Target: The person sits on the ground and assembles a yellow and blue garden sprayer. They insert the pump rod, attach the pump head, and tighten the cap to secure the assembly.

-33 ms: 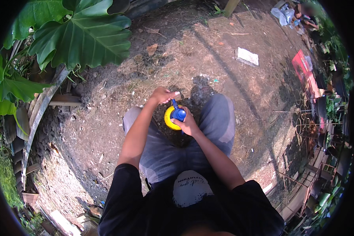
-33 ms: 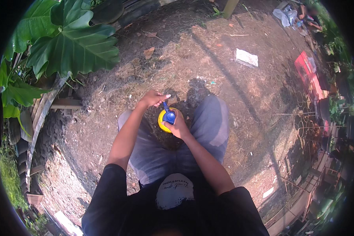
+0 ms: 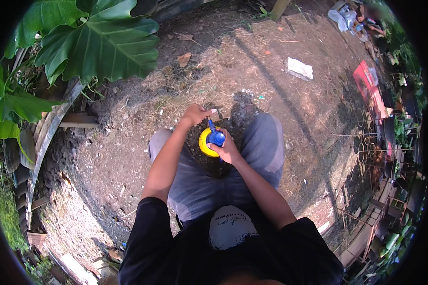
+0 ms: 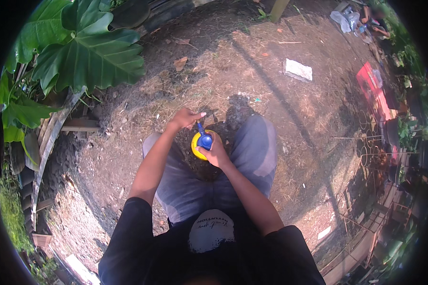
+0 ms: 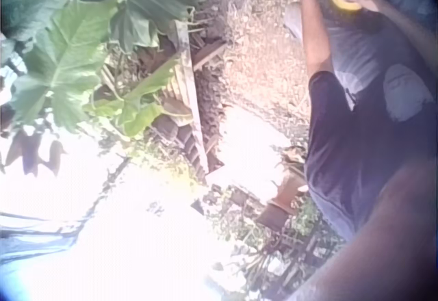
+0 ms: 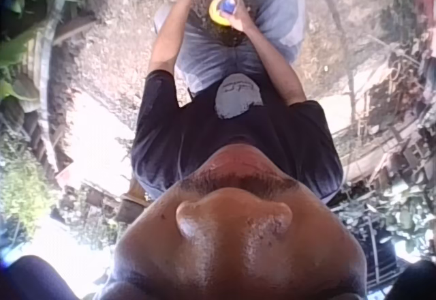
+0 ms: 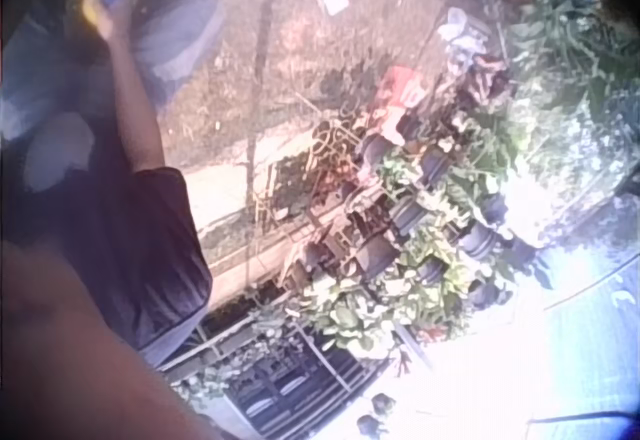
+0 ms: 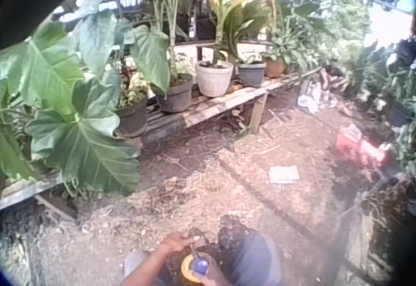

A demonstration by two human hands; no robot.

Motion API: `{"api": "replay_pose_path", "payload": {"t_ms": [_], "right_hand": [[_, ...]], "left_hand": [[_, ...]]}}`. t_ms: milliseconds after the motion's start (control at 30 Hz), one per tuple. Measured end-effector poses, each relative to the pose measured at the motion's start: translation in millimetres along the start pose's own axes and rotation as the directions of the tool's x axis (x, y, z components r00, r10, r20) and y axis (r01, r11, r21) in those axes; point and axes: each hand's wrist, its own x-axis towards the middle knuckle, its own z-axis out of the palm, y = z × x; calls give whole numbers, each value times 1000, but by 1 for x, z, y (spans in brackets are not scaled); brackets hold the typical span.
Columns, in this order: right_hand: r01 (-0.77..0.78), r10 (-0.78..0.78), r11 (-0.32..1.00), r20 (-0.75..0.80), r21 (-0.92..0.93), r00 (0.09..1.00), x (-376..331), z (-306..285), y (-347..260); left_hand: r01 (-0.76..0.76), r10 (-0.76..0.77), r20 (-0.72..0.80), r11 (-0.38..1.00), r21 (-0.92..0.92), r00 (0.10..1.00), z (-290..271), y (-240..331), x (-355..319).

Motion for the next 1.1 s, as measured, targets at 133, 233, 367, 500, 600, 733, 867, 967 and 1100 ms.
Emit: {"api": "replay_pose_path", "payload": {"t_ms": [133, 233, 367, 500, 600, 733, 867, 967, 1100], "right_hand": [[23, -23, 999, -15, -38, 1000, 9, 0, -1], [20, -22, 996, -13, -92, 1000, 10, -1, -3], [17, -18, 998, -12, -55, 1000, 12, 0, 2], [-13, 13, 1000, -15, -10, 1000, 10, -2, -3], [-6, 6, 999, -6, -32, 1000, 10, -3, -3], [24, -24, 998, 13, -54, 1000, 12, -2, -3], [28, -28, 1000, 23, 0, 999, 14, -2, 6], [-2, 0, 999, 36, 46, 999, 13, -2, 7], [7, -7, 1000, 33, 13, 999, 15, -2, 5]], "left_hand": [[-78, 65, -203, 995, -57, 977, -9, -7, 11], [-48, 7, -66, 765, -643, 998, -12, -33, 15], [7, 2, 9, 604, -797, 1000, 5, -67, -2], [-4, 44, 35, 668, -745, 998, 19, -75, -23], [-88, 162, 28, 663, -743, 986, 20, -57, -34], [-398, 380, -140, 781, -482, 914, 33, -42, -49], [-523, 521, -325, 848, 89, 789, 38, -24, -77], [-556, 564, -361, 820, 137, 742, 40, -36, -84], [-374, 163, -480, 845, -383, 862, 44, -47, -67]]}}
